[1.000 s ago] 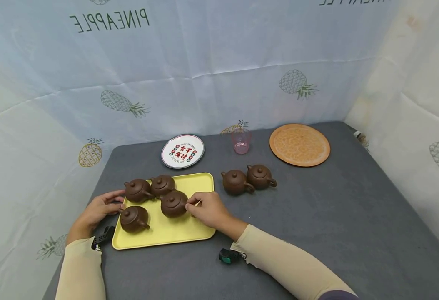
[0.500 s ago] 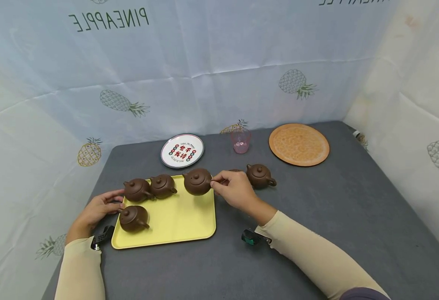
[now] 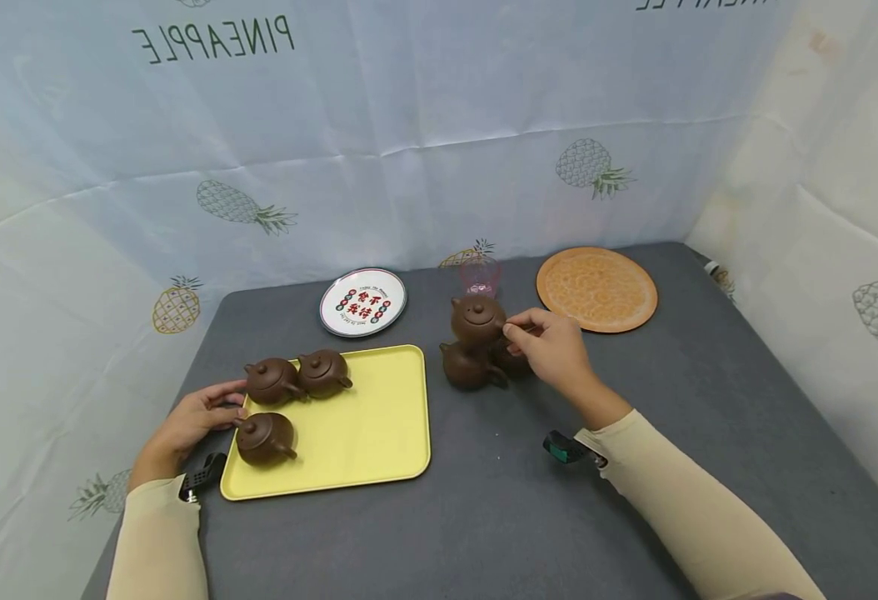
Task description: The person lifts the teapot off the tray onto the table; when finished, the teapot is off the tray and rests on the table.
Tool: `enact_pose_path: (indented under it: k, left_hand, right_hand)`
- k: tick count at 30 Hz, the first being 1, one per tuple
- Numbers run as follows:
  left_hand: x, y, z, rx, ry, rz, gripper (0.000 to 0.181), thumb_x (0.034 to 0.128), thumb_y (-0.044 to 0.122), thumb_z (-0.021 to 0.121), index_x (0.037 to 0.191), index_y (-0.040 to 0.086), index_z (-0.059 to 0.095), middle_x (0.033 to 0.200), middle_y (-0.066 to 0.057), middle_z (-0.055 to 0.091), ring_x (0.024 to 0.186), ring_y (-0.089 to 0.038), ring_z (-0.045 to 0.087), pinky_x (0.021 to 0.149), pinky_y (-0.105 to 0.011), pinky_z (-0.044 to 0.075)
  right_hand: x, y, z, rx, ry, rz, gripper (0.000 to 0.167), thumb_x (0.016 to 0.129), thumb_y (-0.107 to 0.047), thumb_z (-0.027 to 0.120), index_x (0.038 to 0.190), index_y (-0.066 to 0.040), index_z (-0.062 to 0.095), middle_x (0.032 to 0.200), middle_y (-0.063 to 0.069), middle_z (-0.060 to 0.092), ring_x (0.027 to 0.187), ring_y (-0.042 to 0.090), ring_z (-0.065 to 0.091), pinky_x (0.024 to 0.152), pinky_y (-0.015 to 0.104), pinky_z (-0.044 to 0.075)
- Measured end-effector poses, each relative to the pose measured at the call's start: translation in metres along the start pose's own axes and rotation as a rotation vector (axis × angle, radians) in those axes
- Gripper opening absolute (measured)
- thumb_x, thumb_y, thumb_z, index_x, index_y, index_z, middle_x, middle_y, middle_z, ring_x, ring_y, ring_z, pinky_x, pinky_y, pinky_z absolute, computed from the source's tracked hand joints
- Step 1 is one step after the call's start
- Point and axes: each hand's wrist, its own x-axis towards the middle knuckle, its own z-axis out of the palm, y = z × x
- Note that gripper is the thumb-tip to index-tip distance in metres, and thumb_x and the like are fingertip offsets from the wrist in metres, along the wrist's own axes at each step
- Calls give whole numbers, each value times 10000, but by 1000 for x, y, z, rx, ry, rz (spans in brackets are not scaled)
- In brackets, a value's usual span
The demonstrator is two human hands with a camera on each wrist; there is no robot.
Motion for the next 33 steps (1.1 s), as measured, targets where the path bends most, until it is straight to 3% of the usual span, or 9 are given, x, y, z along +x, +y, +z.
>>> enact_pose_path:
  k: [9,17,21,26,33]
  left_hand:
    - [1,-2,-1,-6,-3,7,604,876,94,735,1387,-79,463,996,-45,642,794,-92,639,660,-252,510]
    - [1,-2,-2,2,-11,14,612,881,96,731,1394,-86,451,1011,-72,641,794,-92,638,657,-253,511]
    - [0,-1,-3,14,-13,12,616,882,101,730,1399,-82,449,1028,-108,635,796,-94,636,659,-255,510]
    - [-1,-1,-3,13,-13,7,618,885,105,728,1406,-71,448,1044,-125,628,816,-88,623,672,-259,511]
    - [-1,0,-1,3,-13,3,616,887,112,728,1408,-64,449,1062,-148,616,822,-85,607,676,-258,510]
  right_hand:
    - [-6,22,-35,-11,100,95,253,948,-236,667,1015,2,720,920,117,710,673,118,687,608,242,534]
    - [-18,41,-57,-86,134,139,261,959,-243,649,1037,-5,722,932,139,710,675,87,672,620,256,538]
    - [-24,51,-64,-123,134,159,257,962,-247,646,1048,-18,722,930,138,710,669,68,669,615,255,532]
    - [-27,65,-72,-157,115,163,262,964,-257,641,1050,-22,720,895,37,718,675,74,672,608,239,518]
    - [-32,80,-80,-213,70,185,265,967,-280,637,1033,-36,717,826,105,720,683,82,669,584,236,460]
